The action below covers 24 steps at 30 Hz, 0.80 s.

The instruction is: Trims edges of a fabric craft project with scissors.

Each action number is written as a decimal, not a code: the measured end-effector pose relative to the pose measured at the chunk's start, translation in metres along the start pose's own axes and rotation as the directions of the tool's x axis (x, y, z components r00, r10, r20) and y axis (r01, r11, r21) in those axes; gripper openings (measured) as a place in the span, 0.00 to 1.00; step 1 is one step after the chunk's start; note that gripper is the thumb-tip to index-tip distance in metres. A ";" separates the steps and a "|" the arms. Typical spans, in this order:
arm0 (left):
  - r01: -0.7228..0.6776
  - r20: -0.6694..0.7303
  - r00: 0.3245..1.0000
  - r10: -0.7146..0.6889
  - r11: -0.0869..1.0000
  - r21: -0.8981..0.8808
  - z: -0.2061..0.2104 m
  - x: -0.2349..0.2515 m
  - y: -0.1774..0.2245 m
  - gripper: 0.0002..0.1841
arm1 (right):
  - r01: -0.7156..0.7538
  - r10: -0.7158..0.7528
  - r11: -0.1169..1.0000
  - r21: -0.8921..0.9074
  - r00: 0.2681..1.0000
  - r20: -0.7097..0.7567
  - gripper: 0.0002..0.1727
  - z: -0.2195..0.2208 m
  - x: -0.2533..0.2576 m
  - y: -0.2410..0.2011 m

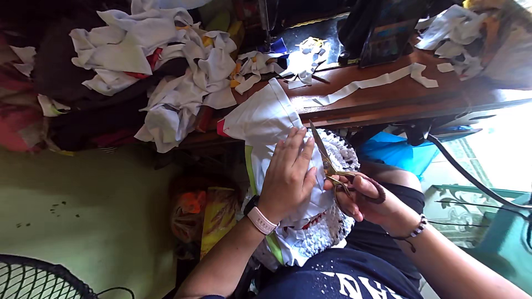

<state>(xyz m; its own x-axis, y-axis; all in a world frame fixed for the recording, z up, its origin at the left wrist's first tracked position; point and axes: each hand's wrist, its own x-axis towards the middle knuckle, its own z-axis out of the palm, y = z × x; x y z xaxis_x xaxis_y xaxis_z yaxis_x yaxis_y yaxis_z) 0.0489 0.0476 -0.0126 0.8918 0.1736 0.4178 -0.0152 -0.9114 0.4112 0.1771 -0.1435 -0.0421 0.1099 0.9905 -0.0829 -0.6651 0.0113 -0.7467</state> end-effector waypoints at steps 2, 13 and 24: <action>-0.002 -0.012 1.000 0.002 1.000 -0.012 -0.003 0.003 -0.001 0.26 | 0.004 -0.004 1.000 0.001 1.000 0.005 0.32 -0.001 0.000 0.000; 0.091 -0.098 0.991 -0.087 0.995 0.038 -0.034 0.036 -0.032 0.27 | 0.013 -0.013 1.000 0.020 1.000 0.005 0.32 -0.003 0.000 0.004; 0.209 -0.106 0.974 -0.200 0.975 0.080 -0.043 0.052 -0.062 0.29 | 0.007 -0.007 1.000 0.023 1.000 0.003 0.32 -0.003 -0.001 0.005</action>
<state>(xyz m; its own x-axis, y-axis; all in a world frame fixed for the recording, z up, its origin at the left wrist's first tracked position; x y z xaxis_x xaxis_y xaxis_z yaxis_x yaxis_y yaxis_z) 0.0765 0.1295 0.0185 0.8239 0.3906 0.4107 0.2075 -0.8822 0.4228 0.1763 -0.1447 -0.0475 0.1127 0.9907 -0.0759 -0.6811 0.0214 -0.7318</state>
